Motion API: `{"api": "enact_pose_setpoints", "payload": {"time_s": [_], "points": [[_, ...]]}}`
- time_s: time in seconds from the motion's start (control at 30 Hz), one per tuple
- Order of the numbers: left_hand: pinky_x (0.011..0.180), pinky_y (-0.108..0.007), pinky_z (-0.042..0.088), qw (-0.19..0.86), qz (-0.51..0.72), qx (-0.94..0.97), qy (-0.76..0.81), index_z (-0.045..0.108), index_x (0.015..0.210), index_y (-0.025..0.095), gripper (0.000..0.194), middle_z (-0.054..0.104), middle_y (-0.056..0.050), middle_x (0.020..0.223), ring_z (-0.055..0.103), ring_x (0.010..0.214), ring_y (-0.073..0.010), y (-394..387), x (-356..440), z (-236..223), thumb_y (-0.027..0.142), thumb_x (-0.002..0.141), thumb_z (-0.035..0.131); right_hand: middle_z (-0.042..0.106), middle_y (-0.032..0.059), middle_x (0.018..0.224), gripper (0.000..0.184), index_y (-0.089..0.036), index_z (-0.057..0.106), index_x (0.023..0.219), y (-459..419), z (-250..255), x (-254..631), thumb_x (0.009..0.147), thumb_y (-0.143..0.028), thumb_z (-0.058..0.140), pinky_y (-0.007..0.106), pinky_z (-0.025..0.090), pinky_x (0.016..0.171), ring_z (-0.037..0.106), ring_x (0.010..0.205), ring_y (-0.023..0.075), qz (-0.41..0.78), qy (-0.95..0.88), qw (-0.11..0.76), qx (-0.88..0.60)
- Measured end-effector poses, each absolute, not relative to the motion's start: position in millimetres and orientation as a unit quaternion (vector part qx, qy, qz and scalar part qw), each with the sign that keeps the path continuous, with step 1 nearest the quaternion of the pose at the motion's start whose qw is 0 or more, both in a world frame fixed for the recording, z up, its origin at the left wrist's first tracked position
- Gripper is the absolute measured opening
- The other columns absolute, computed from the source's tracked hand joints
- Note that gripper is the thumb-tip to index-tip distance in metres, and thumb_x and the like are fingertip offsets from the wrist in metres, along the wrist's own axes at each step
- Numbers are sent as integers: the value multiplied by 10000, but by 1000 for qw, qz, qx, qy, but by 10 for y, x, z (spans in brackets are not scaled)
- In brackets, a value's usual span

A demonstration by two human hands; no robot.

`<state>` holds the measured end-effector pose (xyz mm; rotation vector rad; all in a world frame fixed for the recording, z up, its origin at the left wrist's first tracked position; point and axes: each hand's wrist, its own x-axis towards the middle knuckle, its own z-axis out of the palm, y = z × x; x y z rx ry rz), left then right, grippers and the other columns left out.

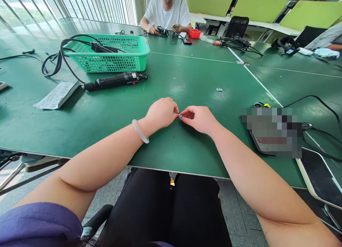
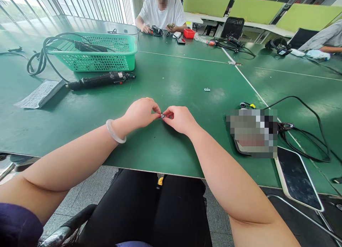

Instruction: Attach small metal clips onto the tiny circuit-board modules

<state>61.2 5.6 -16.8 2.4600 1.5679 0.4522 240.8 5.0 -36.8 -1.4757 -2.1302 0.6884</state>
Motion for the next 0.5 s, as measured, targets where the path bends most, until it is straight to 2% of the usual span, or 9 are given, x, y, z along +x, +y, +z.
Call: {"api": "enact_pose_setpoints", "payload": {"time_s": [0.4,0.5], "points": [[732,-319,464,107,168,823,532,732,864,190,147,677,-64,955,610,888,-215,85,591,-184,292,798,650,715,26,805,132,-205,713,867,63,-379,2433,752,-254,669,311,496,681,617,703,150,256,-772,229,-535],[732,-309,469,108,184,815,538,705,964,189,251,673,-59,1012,612,896,-207,103,564,-195,323,752,707,718,32,809,148,-210,719,871,70,-383,2446,754,-288,673,311,493,663,616,696,154,257,-768,238,-536]]}}
